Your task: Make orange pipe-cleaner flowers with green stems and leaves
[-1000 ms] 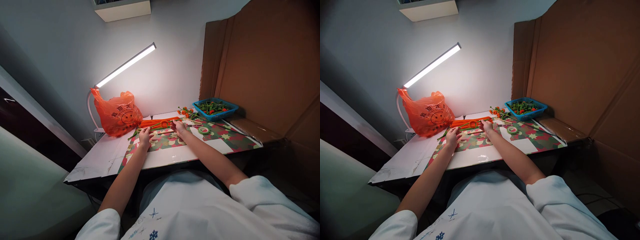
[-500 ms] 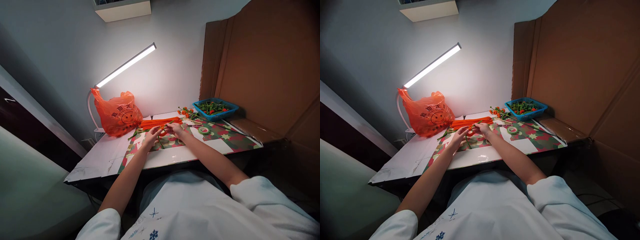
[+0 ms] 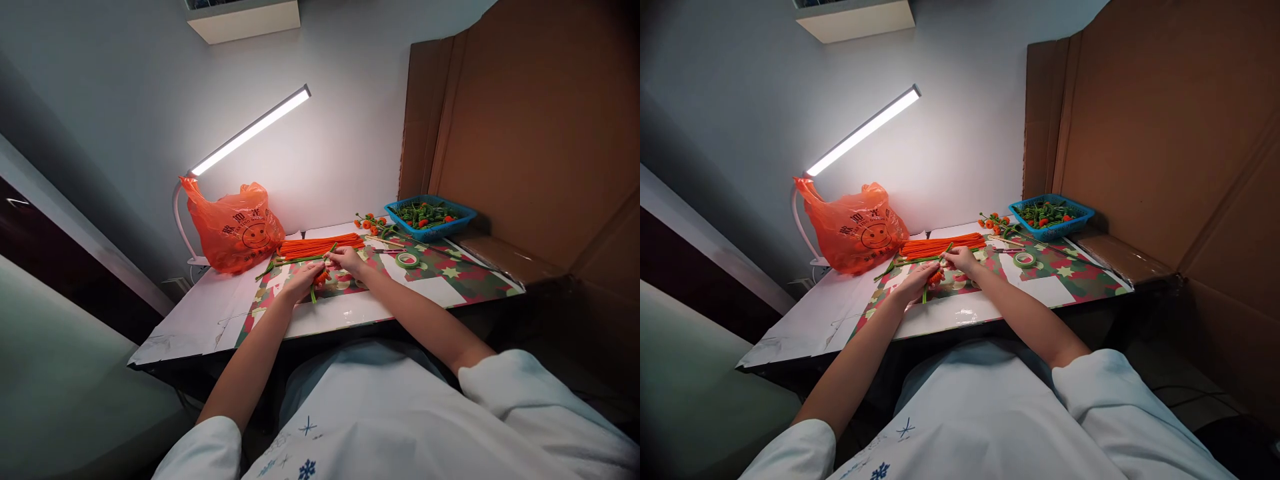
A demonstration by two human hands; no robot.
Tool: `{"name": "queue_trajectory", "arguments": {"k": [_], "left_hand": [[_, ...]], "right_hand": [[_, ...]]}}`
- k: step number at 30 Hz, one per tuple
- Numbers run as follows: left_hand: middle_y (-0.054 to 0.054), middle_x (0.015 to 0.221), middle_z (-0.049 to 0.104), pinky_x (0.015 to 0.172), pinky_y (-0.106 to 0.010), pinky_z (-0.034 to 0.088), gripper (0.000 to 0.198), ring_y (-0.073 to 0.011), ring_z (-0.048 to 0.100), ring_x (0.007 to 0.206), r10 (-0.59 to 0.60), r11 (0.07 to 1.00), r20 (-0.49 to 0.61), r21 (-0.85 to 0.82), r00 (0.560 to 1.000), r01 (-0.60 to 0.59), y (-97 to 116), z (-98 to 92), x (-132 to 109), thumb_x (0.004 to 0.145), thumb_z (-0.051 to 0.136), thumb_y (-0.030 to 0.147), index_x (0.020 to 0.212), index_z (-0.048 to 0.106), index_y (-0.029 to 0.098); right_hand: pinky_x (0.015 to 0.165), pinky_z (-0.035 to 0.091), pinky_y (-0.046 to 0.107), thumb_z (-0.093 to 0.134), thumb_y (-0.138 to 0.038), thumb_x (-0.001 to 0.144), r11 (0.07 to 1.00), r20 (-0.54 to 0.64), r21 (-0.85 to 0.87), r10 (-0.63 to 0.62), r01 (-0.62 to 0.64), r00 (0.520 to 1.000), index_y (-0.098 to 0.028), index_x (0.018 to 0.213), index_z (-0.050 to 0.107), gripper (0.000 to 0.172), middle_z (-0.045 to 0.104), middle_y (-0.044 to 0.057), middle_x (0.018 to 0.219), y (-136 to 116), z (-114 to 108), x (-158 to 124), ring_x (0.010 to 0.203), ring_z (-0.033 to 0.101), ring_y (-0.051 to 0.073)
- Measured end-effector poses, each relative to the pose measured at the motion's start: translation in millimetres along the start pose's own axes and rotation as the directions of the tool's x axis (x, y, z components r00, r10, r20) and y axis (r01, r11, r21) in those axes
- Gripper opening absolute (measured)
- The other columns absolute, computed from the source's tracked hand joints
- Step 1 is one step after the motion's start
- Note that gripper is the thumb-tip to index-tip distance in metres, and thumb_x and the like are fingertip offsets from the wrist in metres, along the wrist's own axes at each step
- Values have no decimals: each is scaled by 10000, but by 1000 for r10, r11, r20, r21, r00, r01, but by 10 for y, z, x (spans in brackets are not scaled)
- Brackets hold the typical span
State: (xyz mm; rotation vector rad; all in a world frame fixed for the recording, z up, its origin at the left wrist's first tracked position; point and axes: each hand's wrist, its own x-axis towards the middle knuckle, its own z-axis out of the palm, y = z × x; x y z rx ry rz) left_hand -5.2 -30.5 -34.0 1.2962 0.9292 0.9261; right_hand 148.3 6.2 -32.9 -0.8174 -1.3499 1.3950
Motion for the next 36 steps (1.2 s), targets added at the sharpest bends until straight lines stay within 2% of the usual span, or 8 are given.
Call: {"name": "queue_trajectory", "arguments": {"k": [3, 7, 13, 21, 24, 28, 32, 36], "left_hand": [[42, 481, 441, 361, -190, 317, 450, -55, 373, 382, 36, 999, 3, -5, 999, -36, -10, -1, 11, 662, 738, 556, 602, 513, 171], [42, 511, 456, 354, -187, 332, 456, -52, 389, 385, 25, 1000, -41, 11, 999, -25, -9, 0, 20, 645, 752, 553, 621, 503, 172], [37, 518, 459, 360, -192, 344, 473, -55, 395, 400, 32, 999, -36, 18, 999, -32, -11, -6, 14, 617, 763, 572, 616, 517, 168], [-56, 792, 656, 451, -195, 415, 404, -54, 472, 500, 22, 999, -59, 27, 998, -21, -29, -66, -2, 591, 824, 408, 833, 648, 137], [-23, 780, 640, 455, -186, 404, 453, -35, 456, 472, 40, 999, -76, 25, 996, -39, -28, -55, -9, 588, 832, 360, 949, 651, 156], [10, 784, 620, 495, -197, 444, 589, -57, 514, 510, 61, 995, -146, 89, 987, -49, -24, -26, -36, 577, 841, 311, 1111, 612, 212], [24, 690, 582, 479, -208, 430, 478, -77, 514, 498, 93, 978, -178, 202, 980, -56, -10, -5, -58, 589, 813, 379, 986, 639, 178], [62, 517, 471, 425, -196, 339, 338, -61, 401, 427, 159, 953, -138, 279, 978, -116, -2, 2, -57, 647, 748, 441, 750, 594, 159]], "right_hand": [[514, 437, 199, 782, -342, 651, 999, -80, 10, -39, 40, 996, -151, 567, 581, 290, 544, -35, 516, 31, -36, 55, 496, 500, 70], [509, 434, 205, 722, -321, 716, 998, -202, 51, -27, 38, 979, -160, 597, 590, 240, 518, -43, 523, 31, -110, 104, 480, 474, 68], [474, 409, 195, 725, -300, 721, 995, -238, 91, -9, 32, 971, -166, 602, 571, 236, 500, -56, 534, 30, -143, 127, 443, 447, 54], [548, 508, 209, 649, -240, 802, 979, -317, 202, 71, -6, 946, -187, 694, 582, 137, 600, -37, 634, 15, -214, 158, 515, 588, 89], [552, 518, 213, 628, -233, 824, 980, -284, 197, 83, -26, 955, -187, 723, 591, 116, 627, -32, 659, 4, -199, 135, 541, 622, 100], [608, 549, 247, 676, -248, 791, 984, -150, 174, 3, 24, 989, -171, 743, 618, 107, 654, -18, 710, 2, -111, 63, 557, 635, 105], [615, 541, 255, 771, -333, 687, 991, -38, 96, -95, 98, 995, -159, 699, 628, 226, 650, -9, 700, 9, -55, 7, 605, 646, 126], [578, 508, 237, 815, -371, 615, 990, 16, 27, -136, 136, 991, -152, 646, 620, 296, 623, -18, 631, 17, -58, 4, 588, 624, 120]]}}
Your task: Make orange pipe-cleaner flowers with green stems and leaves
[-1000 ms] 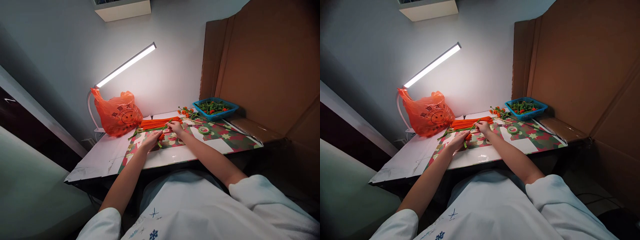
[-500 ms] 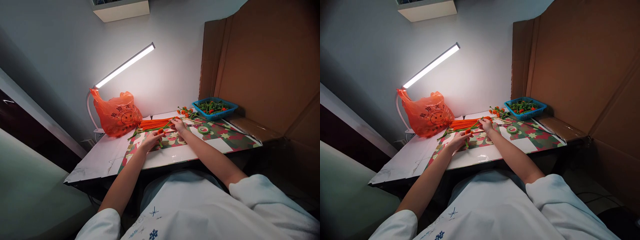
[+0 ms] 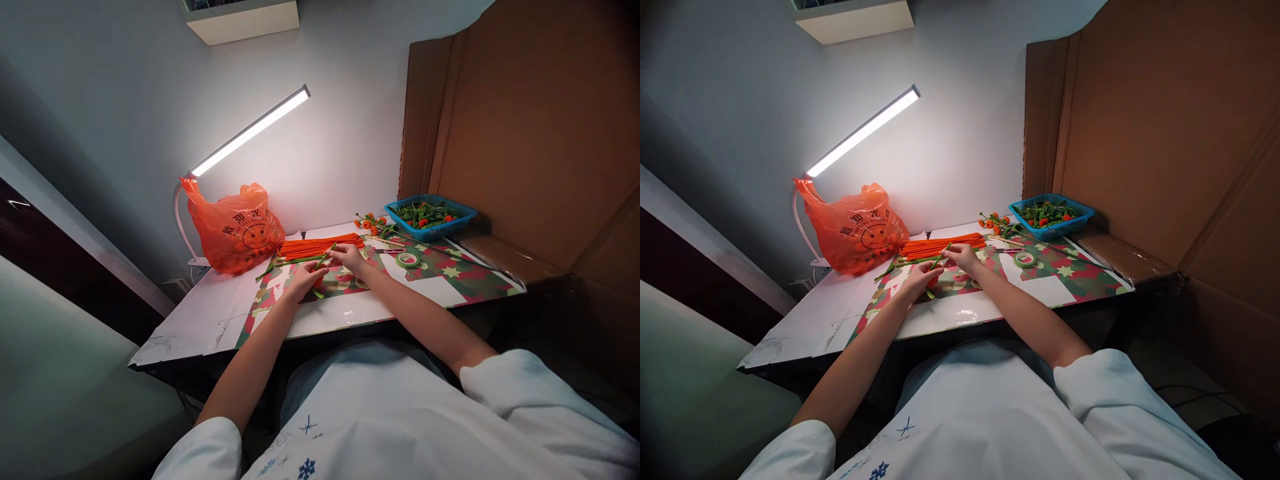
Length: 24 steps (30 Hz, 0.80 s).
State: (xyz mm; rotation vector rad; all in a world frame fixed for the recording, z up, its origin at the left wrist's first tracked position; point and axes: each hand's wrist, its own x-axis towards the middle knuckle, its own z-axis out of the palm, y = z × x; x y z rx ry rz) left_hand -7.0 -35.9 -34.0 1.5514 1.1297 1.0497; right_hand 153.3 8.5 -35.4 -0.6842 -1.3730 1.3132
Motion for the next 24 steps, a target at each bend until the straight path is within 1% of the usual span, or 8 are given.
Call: {"name": "queue_trajectory", "arguments": {"k": [3, 6, 8, 14, 19, 24], "left_hand": [[60, 485, 443, 413, -192, 288, 339, -47, 356, 409, 4, 1000, 5, 13, 1000, -4, -7, 8, 13, 675, 715, 442, 643, 534, 158], [51, 500, 452, 413, -199, 282, 322, -52, 367, 407, -47, 999, 7, -20, 999, 47, -8, 21, 26, 688, 695, 448, 684, 571, 151], [53, 480, 432, 409, -205, 278, 332, -57, 363, 399, -69, 997, 21, -36, 997, 69, -4, 29, 32, 705, 677, 467, 692, 584, 148], [53, 458, 378, 402, -205, 248, 382, -50, 310, 397, -42, 996, 39, -74, 998, 45, 13, 43, 38, 747, 648, 488, 607, 557, 145], [60, 471, 354, 388, -195, 203, 414, -39, 272, 398, -65, 994, 34, -91, 997, 68, 26, 51, 49, 726, 669, 518, 599, 545, 143], [70, 447, 327, 376, -192, 169, 419, -35, 258, 374, -86, 994, 33, -60, 996, 88, 50, 59, 54, 732, 663, 519, 587, 533, 148]], "right_hand": [[592, 521, 249, 801, -325, 648, 998, -21, 53, 23, -22, 1000, -150, 661, 633, 244, 626, -21, 633, -6, -7, 18, 577, 626, 118], [603, 541, 251, 736, -231, 737, 990, -112, 117, 92, -79, 989, -151, 689, 641, 133, 648, -17, 662, -21, -13, 41, 554, 632, 109], [590, 544, 241, 685, -179, 788, 983, -148, 144, 135, -114, 980, -153, 704, 635, 100, 664, -10, 672, -27, -19, 56, 526, 627, 100], [515, 526, 209, 551, -146, 897, 967, -166, 200, 193, -158, 967, -168, 732, 574, 168, 688, -1, 687, -23, -59, 100, 498, 634, 98], [534, 527, 195, 540, -164, 916, 957, -191, 231, 220, -174, 957, -176, 742, 538, 174, 707, 7, 700, -9, -83, 127, 505, 642, 92], [515, 528, 188, 511, -133, 924, 950, -236, 279, 212, -142, 948, -175, 746, 536, 184, 715, 7, 718, -23, -84, 129, 495, 634, 84]]}}
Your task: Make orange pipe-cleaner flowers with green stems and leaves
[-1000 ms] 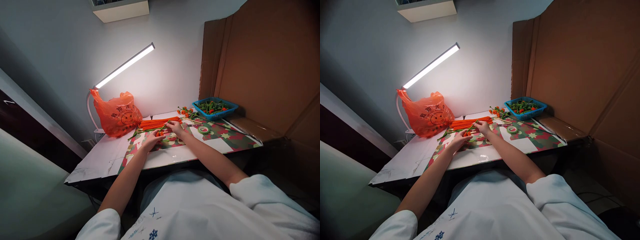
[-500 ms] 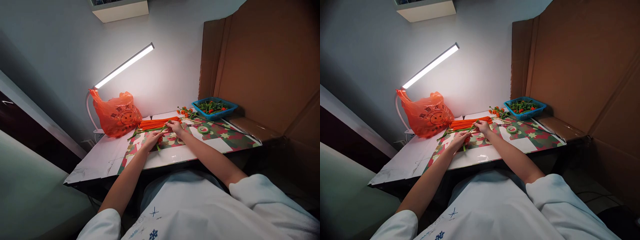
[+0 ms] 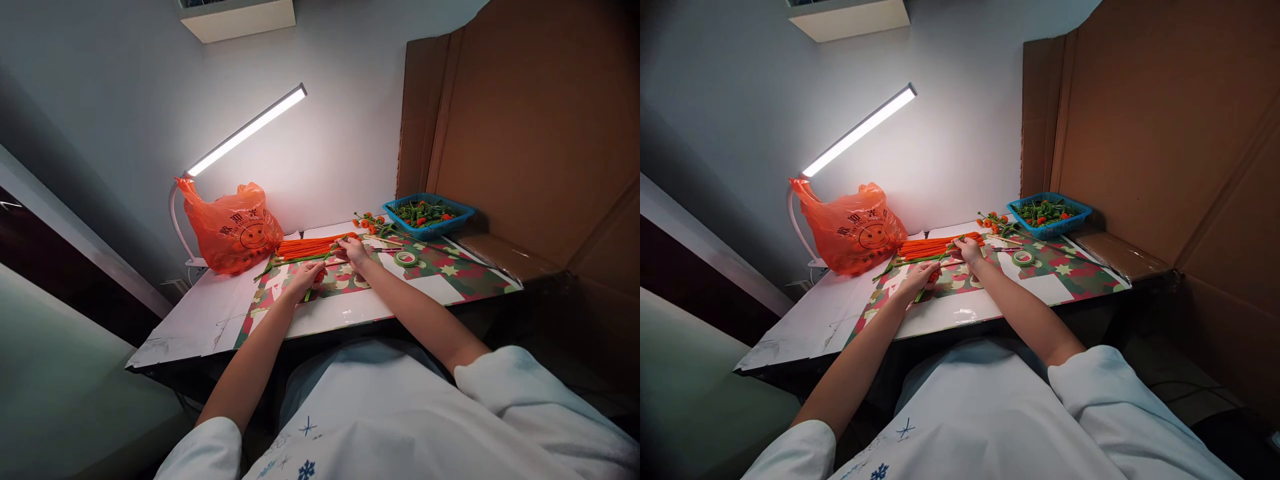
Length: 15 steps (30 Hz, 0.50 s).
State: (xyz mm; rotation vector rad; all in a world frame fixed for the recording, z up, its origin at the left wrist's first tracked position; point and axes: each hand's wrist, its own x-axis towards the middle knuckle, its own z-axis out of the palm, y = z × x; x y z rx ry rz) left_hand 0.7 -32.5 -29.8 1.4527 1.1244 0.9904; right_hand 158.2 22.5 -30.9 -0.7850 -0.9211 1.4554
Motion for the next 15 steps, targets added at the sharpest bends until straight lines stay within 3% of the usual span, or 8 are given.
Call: {"name": "queue_trajectory", "arguments": {"k": [15], "left_hand": [[65, 455, 351, 387, -194, 231, 410, -40, 274, 371, 9, 999, 4, 51, 1000, -9, 15, 28, -7, 760, 615, 514, 585, 485, 166]], "right_hand": [[560, 541, 169, 482, -100, 937, 996, -86, 89, 22, -14, 996, -160, 701, 542, 252, 690, -9, 657, -128, 22, -52, 485, 610, 58]]}}
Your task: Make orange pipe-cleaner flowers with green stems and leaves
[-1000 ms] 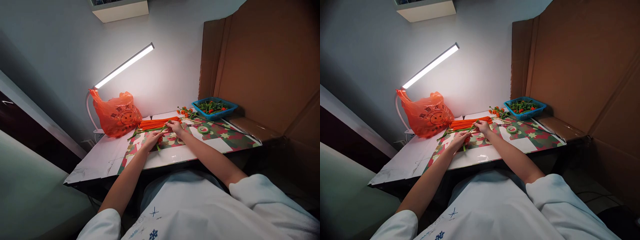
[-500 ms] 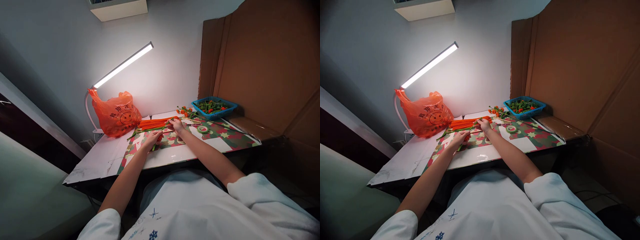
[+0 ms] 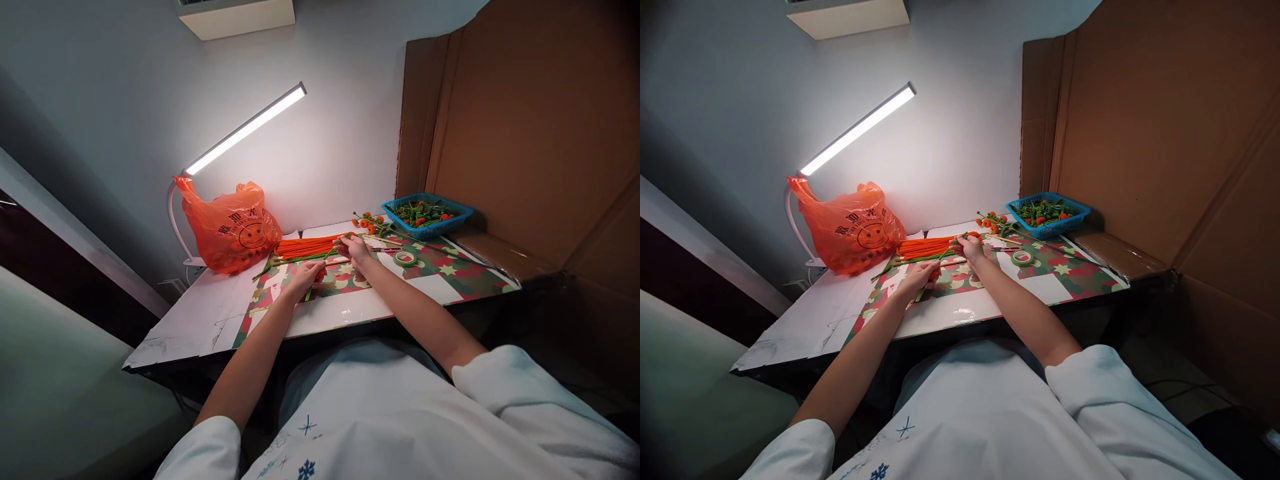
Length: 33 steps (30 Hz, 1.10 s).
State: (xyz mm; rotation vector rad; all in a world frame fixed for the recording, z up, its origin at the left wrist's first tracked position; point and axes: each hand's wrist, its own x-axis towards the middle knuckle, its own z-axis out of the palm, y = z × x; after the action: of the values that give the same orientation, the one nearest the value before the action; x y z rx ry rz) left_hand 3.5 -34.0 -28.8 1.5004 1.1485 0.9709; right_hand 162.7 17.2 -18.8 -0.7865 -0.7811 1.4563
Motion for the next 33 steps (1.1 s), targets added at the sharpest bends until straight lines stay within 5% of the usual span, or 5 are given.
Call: {"name": "queue_trajectory", "arguments": {"k": [9, 15, 24, 33], "left_hand": [[54, 505, 390, 383, -189, 204, 427, -36, 261, 396, -12, 993, 40, -121, 999, 16, 0, -8, -47, 721, 670, 525, 611, 450, 176], [52, 434, 369, 387, -211, 243, 312, -65, 278, 346, -72, 967, 166, -231, 984, 110, -47, -37, -4, 806, 493, 454, 639, 431, 198], [17, 659, 543, 438, -199, 354, 271, -68, 471, 474, -12, 983, -17, -185, 1000, 8, -33, -46, -18, 673, 677, 392, 752, 557, 162], [17, 688, 592, 482, -171, 433, 447, -65, 542, 536, 11, 979, -198, -196, 980, -51, -94, -94, 10, 600, 796, 456, 889, 639, 153]], "right_hand": [[558, 530, 210, 539, -125, 910, 997, 30, -25, 70, -69, 997, -177, 741, 540, 177, 644, -24, 589, 107, -64, 83, 501, 636, 98], [585, 532, 225, 575, -149, 894, 997, 45, -18, 78, -77, 996, -183, 744, 515, 165, 648, -18, 596, 142, -83, 134, 512, 643, 108], [552, 514, 199, 597, -200, 872, 989, 185, -139, 74, -49, 980, -182, 857, 600, 24, 708, 19, 773, 82, -45, -14, 586, 652, 105], [556, 483, 168, 840, -264, 589, 940, 409, -341, 118, 31, 905, -150, 726, 685, 237, 662, -7, 656, 162, -86, 19, 587, 586, 80]]}}
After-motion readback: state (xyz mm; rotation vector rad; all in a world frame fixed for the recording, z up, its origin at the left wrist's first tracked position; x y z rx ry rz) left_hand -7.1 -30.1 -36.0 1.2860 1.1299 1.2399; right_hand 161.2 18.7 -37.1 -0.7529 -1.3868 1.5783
